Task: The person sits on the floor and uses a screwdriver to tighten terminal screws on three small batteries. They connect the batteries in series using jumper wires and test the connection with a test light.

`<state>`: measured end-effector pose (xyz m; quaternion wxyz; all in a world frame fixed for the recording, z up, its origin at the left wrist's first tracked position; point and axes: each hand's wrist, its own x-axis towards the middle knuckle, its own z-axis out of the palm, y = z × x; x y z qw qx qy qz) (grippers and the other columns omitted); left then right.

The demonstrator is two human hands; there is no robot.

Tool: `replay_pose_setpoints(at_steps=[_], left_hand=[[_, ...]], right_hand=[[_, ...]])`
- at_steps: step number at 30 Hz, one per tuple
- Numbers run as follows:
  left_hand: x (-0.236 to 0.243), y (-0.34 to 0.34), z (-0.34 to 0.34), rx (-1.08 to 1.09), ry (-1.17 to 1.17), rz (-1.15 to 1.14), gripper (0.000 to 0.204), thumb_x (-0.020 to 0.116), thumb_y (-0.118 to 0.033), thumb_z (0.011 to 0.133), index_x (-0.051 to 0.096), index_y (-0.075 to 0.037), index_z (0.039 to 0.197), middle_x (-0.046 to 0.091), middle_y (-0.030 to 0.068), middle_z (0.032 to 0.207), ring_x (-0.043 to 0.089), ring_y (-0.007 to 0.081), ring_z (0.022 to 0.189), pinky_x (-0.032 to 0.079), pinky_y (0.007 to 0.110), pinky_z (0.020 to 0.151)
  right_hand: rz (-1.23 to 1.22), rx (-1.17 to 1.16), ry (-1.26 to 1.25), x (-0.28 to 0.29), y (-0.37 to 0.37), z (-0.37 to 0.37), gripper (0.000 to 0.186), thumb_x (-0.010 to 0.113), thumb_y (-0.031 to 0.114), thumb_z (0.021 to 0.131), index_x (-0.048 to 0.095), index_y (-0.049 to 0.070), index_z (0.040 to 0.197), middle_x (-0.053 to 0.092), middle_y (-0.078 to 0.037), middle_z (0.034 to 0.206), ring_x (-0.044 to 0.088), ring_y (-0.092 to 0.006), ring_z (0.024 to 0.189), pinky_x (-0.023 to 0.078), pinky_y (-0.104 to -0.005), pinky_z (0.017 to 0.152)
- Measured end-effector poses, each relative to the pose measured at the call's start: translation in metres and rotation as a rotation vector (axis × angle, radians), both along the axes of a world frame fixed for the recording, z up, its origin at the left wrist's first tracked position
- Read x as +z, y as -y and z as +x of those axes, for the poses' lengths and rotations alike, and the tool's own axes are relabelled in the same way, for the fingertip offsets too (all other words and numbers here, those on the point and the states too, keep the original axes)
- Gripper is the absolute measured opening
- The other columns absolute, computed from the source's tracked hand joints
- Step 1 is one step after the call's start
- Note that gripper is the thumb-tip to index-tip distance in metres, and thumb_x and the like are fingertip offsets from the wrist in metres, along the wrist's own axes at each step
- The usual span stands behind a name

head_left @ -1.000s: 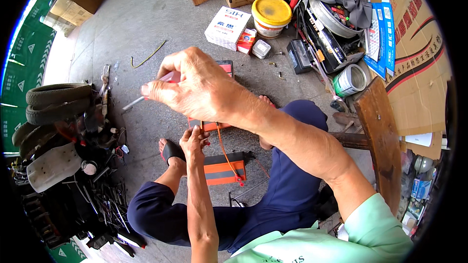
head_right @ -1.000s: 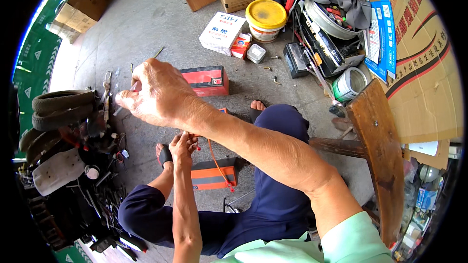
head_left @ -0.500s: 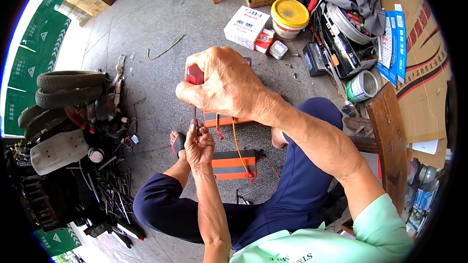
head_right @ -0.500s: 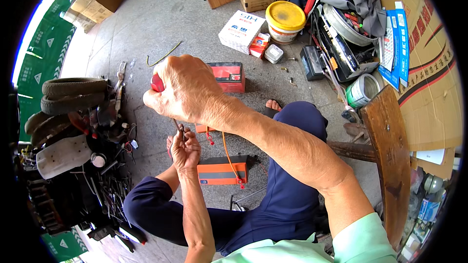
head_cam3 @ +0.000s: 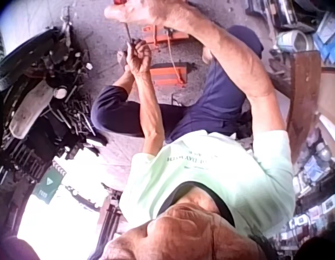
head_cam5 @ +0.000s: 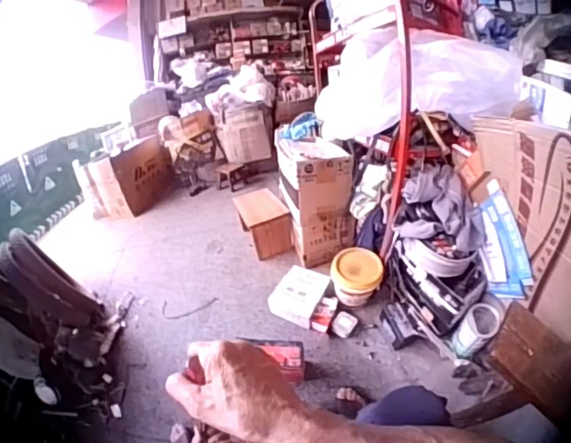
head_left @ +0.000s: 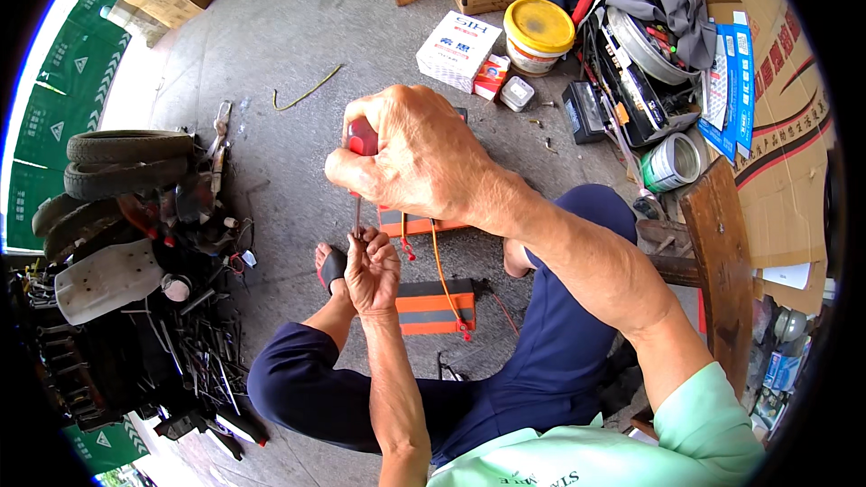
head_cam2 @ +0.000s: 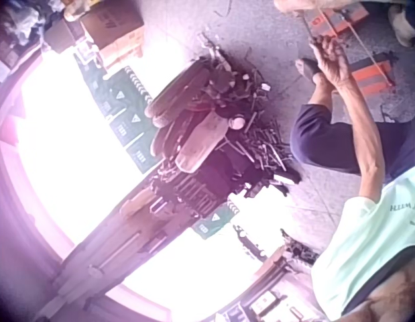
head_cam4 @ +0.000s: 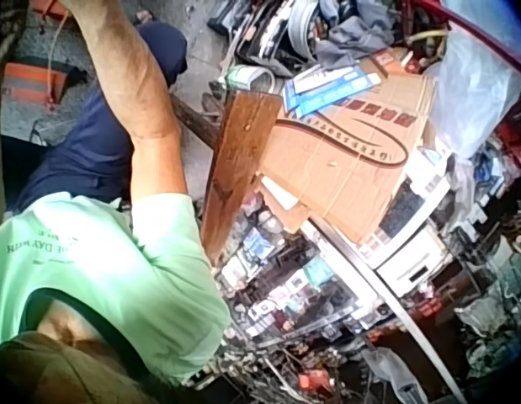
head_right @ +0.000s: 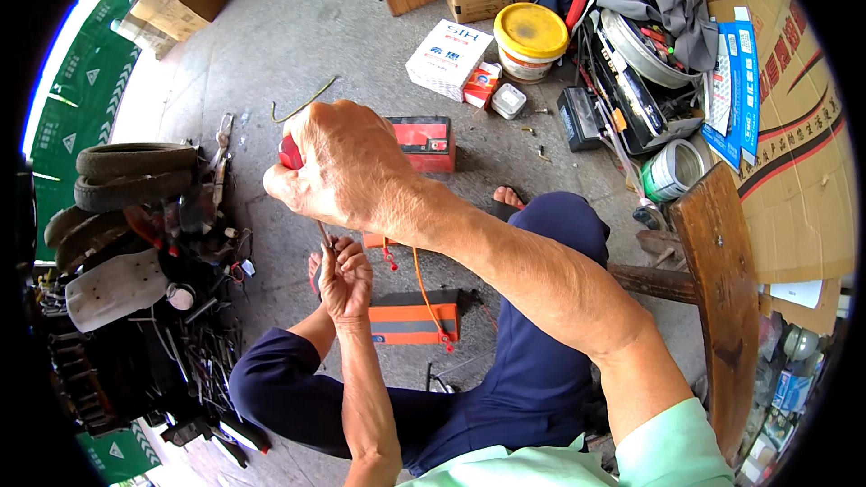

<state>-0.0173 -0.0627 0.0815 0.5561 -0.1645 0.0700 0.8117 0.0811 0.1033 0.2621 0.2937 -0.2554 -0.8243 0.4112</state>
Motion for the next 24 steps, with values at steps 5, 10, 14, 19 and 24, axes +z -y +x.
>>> replay_pose_setpoints(at_steps=[5, 10, 14, 19, 24], left_hand=[[-0.010, 0.004, -0.006, 0.057, -0.027, -0.108, 0.019, 0.057, -0.020, 0.091, 0.056, -0.003, 0.099, 0.045, 0.0016, 0.079, 0.040, 0.0066, 0.062, 0.039, 0.018, 0.056], [-0.002, 0.050, -0.053, -0.087, -0.244, -0.006, 0.016, 0.056, -0.022, 0.091, 0.056, -0.006, 0.093, 0.055, 0.0030, 0.088, 0.046, 0.0095, 0.068, 0.040, 0.021, 0.059], [-0.031, 0.033, -0.039, 0.056, 0.018, -0.012, 0.012, 0.056, -0.012, 0.090, 0.055, -0.001, 0.091, 0.049, 0.0064, 0.083, 0.042, 0.0121, 0.073, 0.040, 0.022, 0.063], [-0.013, 0.047, -0.053, 0.286, 0.035, -0.028, 0.013, 0.056, -0.014, 0.090, 0.058, -0.001, 0.091, 0.044, 0.0040, 0.077, 0.040, 0.0134, 0.072, 0.041, 0.025, 0.065], [-0.014, 0.035, -0.072, 0.286, 0.064, 0.009, 0.017, 0.058, -0.014, 0.089, 0.061, 0.002, 0.086, 0.051, 0.0058, 0.074, 0.042, 0.0153, 0.070, 0.041, 0.029, 0.065]], right_hand=[[-0.051, -0.025, -0.014, 0.003, 0.003, -0.009, 0.029, 0.062, 0.024, 0.071, 0.054, -0.002, 0.060, 0.052, -0.020, 0.052, 0.054, -0.0303, 0.047, 0.042, -0.0400, 0.049], [-0.160, 0.013, -0.152, 0.015, 0.019, -0.023, 0.020, 0.062, 0.018, 0.073, 0.060, 0.000, 0.065, 0.058, -0.013, 0.052, 0.055, -0.0187, 0.045, 0.042, -0.0325, 0.047], [-0.070, 0.123, 0.029, 0.012, 0.030, -0.012, 0.022, 0.069, 0.020, 0.069, 0.066, -0.002, 0.072, 0.065, -0.015, 0.064, 0.065, -0.0214, 0.057, 0.050, -0.0303, 0.056], [0.087, 0.217, 0.052, 0.006, 0.035, -0.004, 0.022, 0.072, 0.021, 0.070, 0.067, 0.001, 0.078, 0.065, -0.013, 0.065, 0.066, -0.0243, 0.062, 0.051, -0.0319, 0.059], [-0.021, 0.068, -0.002, -0.007, 0.052, -0.005, 0.020, 0.068, 0.018, 0.074, 0.061, 0.000, 0.073, 0.064, -0.014, 0.063, 0.065, -0.0269, 0.059, 0.050, -0.0360, 0.057]])
